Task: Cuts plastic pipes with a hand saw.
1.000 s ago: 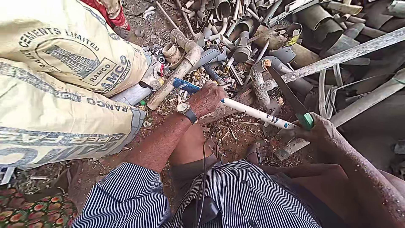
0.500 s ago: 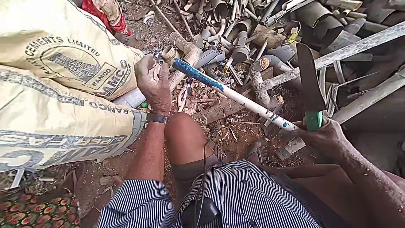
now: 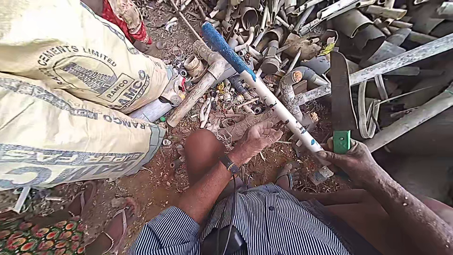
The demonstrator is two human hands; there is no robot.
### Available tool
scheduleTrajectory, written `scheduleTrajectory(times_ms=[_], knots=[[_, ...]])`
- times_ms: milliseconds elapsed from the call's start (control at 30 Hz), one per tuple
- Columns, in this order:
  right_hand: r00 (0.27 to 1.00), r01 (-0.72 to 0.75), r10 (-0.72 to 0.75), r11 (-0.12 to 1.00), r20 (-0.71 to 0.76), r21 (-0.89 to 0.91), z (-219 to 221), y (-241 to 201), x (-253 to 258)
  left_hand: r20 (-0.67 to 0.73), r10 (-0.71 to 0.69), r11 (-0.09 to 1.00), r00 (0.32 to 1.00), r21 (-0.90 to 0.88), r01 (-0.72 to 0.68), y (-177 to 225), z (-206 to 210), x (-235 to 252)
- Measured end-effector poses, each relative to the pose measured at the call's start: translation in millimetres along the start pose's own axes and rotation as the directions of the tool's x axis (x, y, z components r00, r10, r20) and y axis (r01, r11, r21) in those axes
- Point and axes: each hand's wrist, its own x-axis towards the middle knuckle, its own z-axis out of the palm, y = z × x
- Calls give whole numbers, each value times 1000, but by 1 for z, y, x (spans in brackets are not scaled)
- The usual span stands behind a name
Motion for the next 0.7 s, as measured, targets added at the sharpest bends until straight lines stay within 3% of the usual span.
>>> scheduleTrajectory(times_ms=[100,267,400,500,700], knots=[[997,-59,55,995,57,81,10,-6,-3,134,-51,986,990,-149,71,-4,26,7],[974,-183,141,951,176,251,26,-7,-8,26,3,942,1000,-335,6,-16,50,4],[958,-234,160,915,237,328,33,-5,-11,26,-7,962,1000,-274,14,-20,46,-1],[955,-240,155,906,255,348,36,-7,-12,0,-41,972,999,-233,39,-18,47,-2],[961,-205,109,897,255,391,35,-10,-10,-150,5,922,989,-383,-62,-6,53,1]])
